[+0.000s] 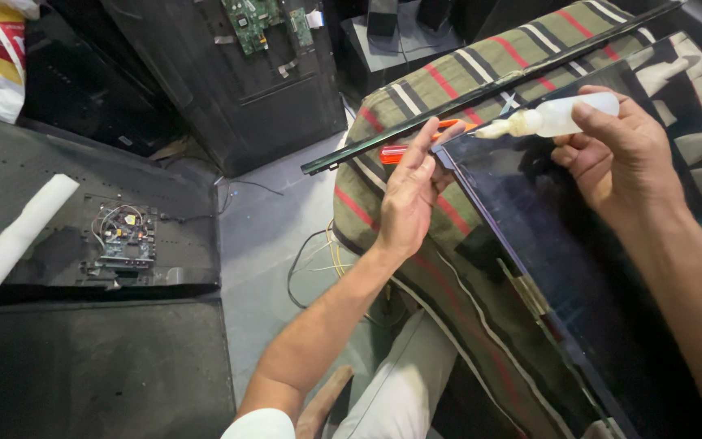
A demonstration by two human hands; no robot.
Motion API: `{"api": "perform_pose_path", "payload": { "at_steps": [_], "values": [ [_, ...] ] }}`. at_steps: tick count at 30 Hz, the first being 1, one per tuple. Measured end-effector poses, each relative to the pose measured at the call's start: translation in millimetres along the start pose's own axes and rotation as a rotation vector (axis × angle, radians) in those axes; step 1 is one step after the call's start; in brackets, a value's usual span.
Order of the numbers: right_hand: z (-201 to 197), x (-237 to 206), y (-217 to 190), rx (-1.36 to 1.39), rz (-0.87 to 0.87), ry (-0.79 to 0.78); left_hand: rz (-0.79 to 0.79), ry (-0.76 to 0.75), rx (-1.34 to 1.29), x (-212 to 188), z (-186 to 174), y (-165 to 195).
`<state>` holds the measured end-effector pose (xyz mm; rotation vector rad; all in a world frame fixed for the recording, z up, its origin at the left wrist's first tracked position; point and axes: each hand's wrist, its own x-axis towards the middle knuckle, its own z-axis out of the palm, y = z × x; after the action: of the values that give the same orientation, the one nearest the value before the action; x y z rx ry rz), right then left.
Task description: The person applies a liquid from a small bottle along the edge of a flat-screen TV panel, then cuts a small piece of black tape with scissors and places it over the treated edge. The actions are performed on a workbench with tools and electronic parts visible nearby.
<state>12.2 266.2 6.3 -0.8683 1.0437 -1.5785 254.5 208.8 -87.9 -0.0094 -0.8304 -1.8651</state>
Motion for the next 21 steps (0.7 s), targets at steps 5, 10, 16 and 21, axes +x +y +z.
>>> {"api": "perform_pose_path", "payload": {
  "at_steps": [5,10,16,21],
  "values": [
    [13,2,0,-0.072,-0.021,0.036,0.07,0.039,0.077,2,4,-14],
    [26,4,4,-0.153,-0.081,0.05,0.153,0.042,0.223,0,10,-21],
    [34,3,6,-0.175,-0.116,0.032,0.188,0.059,0.263,0,12,-29],
    [39,2,7,-0.193,-0.124,0.051,0.244,0.094,0.369,3,9,-36]
  ]
}}
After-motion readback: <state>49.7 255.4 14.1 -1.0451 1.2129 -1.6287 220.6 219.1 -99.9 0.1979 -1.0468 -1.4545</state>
